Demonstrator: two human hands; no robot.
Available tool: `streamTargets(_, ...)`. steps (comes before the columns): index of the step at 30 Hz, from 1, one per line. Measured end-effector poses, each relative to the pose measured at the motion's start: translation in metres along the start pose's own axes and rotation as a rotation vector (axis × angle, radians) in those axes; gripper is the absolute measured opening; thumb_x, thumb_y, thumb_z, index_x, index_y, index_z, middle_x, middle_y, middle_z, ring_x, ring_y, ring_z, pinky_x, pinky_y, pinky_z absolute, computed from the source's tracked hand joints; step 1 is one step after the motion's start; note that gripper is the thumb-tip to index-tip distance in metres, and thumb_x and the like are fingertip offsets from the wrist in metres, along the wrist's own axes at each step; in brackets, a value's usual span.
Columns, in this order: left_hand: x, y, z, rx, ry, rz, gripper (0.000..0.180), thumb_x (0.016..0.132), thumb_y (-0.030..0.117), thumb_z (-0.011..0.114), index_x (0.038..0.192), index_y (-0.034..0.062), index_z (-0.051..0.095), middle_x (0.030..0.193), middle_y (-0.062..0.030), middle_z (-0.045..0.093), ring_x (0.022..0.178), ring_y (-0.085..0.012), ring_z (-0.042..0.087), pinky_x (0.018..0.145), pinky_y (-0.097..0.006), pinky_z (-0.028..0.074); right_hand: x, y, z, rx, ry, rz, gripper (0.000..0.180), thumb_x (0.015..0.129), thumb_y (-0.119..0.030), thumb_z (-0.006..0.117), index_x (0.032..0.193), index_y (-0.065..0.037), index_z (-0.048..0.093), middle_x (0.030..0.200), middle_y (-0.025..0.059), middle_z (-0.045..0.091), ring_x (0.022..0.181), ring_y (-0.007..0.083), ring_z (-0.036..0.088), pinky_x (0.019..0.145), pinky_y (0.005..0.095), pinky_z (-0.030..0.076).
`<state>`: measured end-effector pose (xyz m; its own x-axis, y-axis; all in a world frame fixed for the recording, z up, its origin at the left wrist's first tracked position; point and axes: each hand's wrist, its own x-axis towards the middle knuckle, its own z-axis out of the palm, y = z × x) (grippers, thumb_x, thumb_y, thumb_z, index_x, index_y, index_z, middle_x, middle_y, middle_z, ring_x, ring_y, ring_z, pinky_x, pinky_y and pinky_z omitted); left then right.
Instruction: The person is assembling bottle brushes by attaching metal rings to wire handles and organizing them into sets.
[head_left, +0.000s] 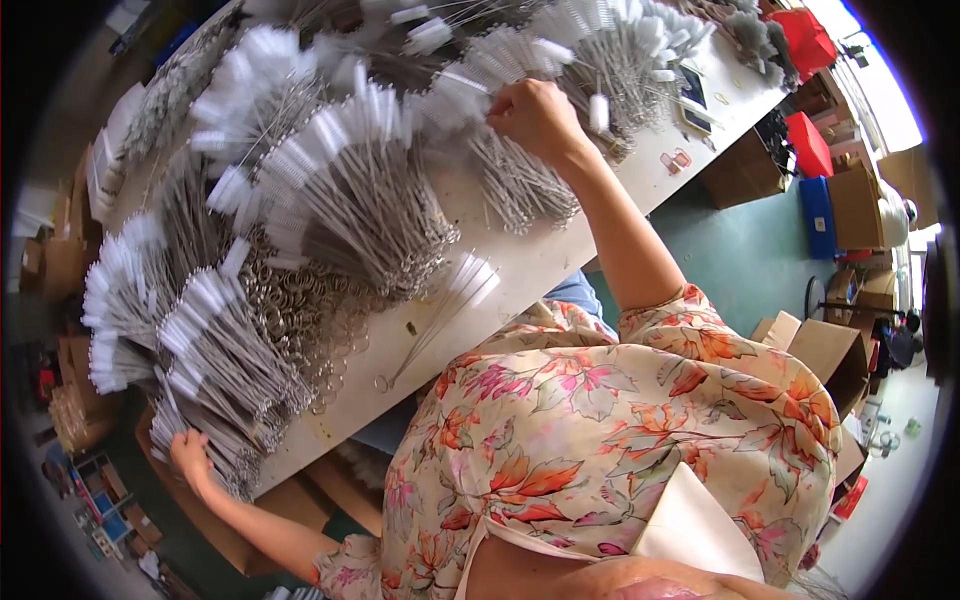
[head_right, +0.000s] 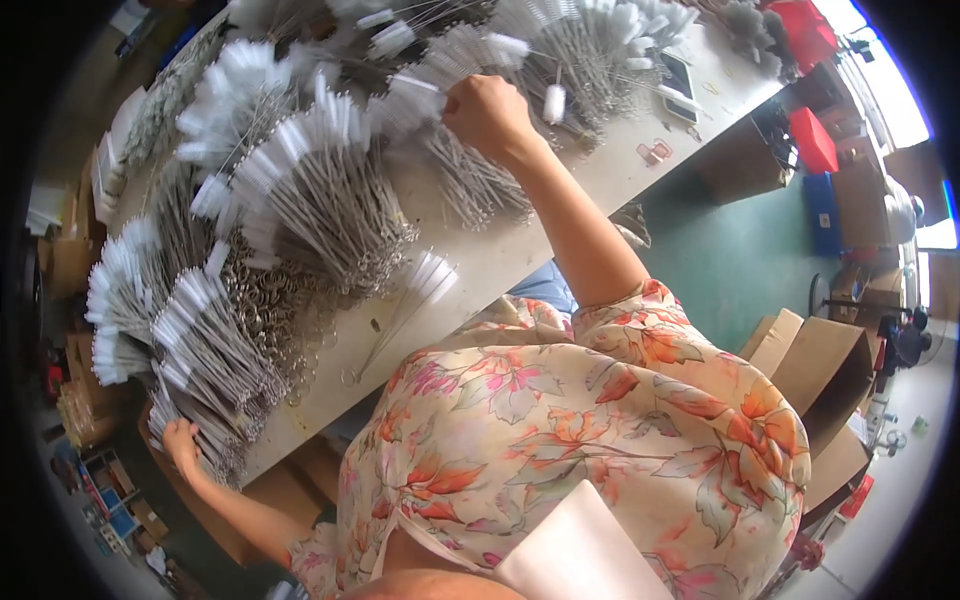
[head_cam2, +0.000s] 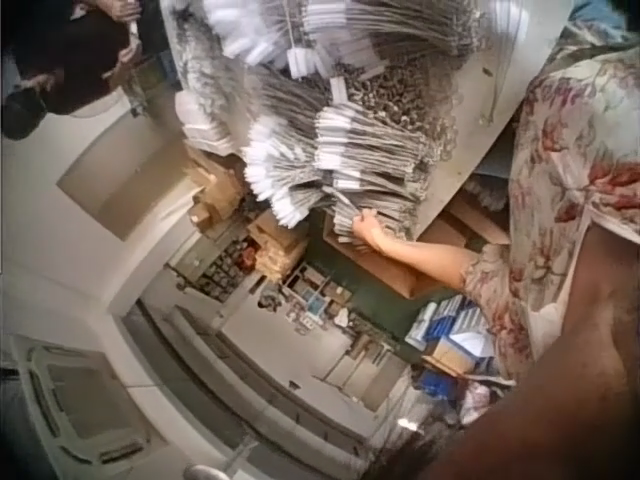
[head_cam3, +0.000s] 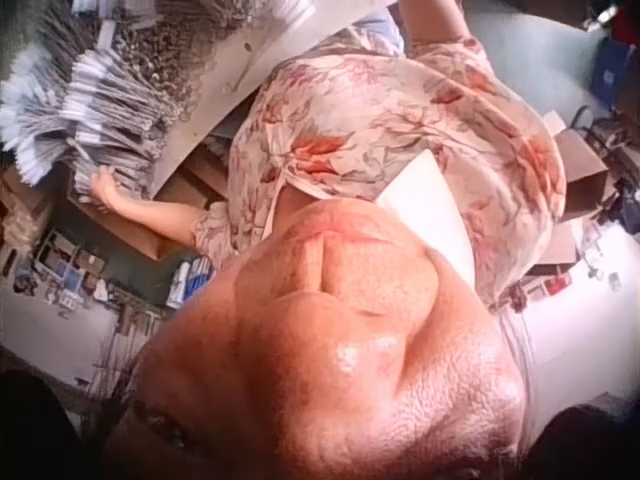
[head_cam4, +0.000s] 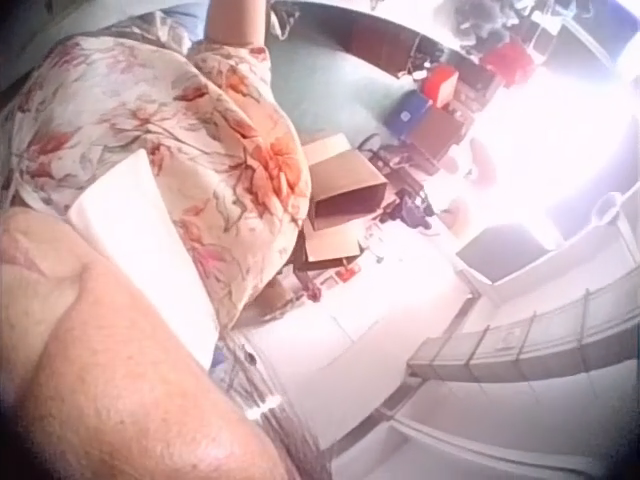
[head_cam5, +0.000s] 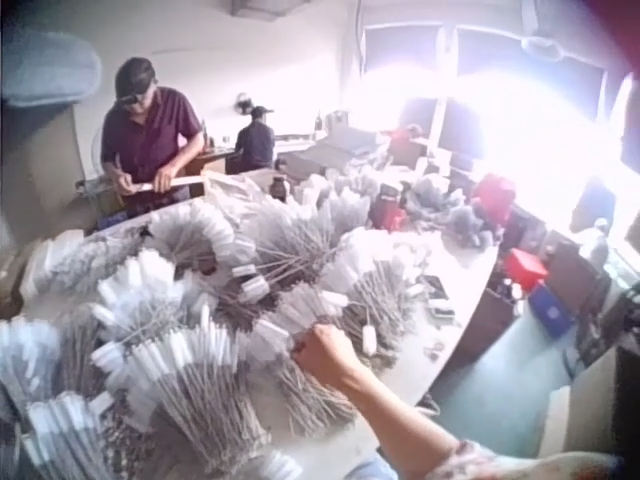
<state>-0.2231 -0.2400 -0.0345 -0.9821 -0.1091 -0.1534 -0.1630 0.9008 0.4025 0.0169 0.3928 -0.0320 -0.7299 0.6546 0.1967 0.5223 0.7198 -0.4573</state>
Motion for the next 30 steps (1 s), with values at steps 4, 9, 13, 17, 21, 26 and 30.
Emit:
streamTargets(4,-0.018,0.001,-0.008,0.331,0.133,0.078,0.02,0.076,0.019,0.055,0.072,0.0007,0.051,0.066,-0.0102,0.062,0.043,-0.0192,0.051,0.039,-0.032,0.04,-0.004,-0.013,-0.025,0.238,-0.028,-0.038,0.016,0.063,-0.018,0.066,0.073,-0.006,0.068,0.067,0.0116,0.064,0.067,0.0262,0.063,0.068,0.0338,0.051)
streamTargets(9,-0.012,-0.016,0.0,0.173,0.4,0.22,0.019,0.086,0.019,0.05,0.095,0.0039,0.059,0.08,-0.0089,0.064,0.076,-0.0188,0.061,0.068,-0.03,0.045,-0.003,-0.012,-0.07,0.404,0.217,-0.093,0.015,0.073,-0.017,0.059,0.074,-0.003,0.065,0.06,0.0057,0.058,0.055,0.0122,0.055,0.055,0.0266,0.046)
streamTargets(13,-0.003,-0.038,0.002,0.02,0.543,0.438,0.026,0.091,0.021,0.048,0.109,0.0066,0.06,0.087,-0.0084,0.063,0.064,-0.0133,0.056,0.057,-0.026,0.044,-0.005,0.032,-0.111,0.333,0.245,-0.116,0.016,0.08,-0.008,0.051,0.089,-0.006,0.063,0.07,-0.0001,0.055,0.067,0.0083,0.054,0.063,0.0288,0.046)
streamTargets(17,-0.048,0.022,0.013,-0.311,0.368,0.088,0.026,0.091,0.023,0.049,0.107,0.0072,0.062,0.078,-0.0017,0.057,0.053,-0.0057,0.042,0.045,-0.02,0.034,-0.006,0.089,-0.098,-0.339,0.187,-0.5,0.021,0.071,-0.004,0.063,0.089,-0.015,0.068,0.07,0.001,0.057,0.073,0.0157,0.055,0.071,0.0286,0.042)
streamTargets(21,-0.064,0.049,0.029,-0.487,0.328,0.119,0.027,0.092,0.027,0.049,0.107,0.0083,0.062,0.071,0.0056,0.043,0.051,-0.0009,0.027,0.041,-0.017,0.02,0.011,0.108,-0.081,-0.288,0.092,-0.668,0.015,0.068,-0.011,0.07,0.082,-0.015,0.068,0.073,0.0013,0.056,0.075,0.0169,0.055,0.076,0.0313,0.041)
streamTargets(26,-0.088,0.088,0.032,-0.997,0.15,0.112,0.032,0.092,0.024,0.05,0.111,0.0002,0.058,0.072,0.0054,0.041,0.053,-0.0004,0.03,0.043,-0.016,0.022,0.109,0.107,-0.11,0.186,0.28,-0.177,0.032,0.077,-0.032,0.069,0.066,-0.003,0.062,0.054,-0.0003,0.048,0.05,0.0083,0.046,0.045,0.0242,0.039)
streamTargets(30,-0.101,0.106,0.047,-1.239,0.008,0.118,0.034,0.091,0.026,0.051,0.109,-0.0024,0.056,0.075,0.0032,0.045,0.063,-0.0039,0.04,0.055,-0.018,0.034,0.155,0.068,-0.157,0.456,0.196,0.093,0.026,0.07,-0.029,0.075,0.065,-0.007,0.063,0.051,-0.0041,0.042,0.046,0.0073,0.039,0.042,0.0246,0.03)
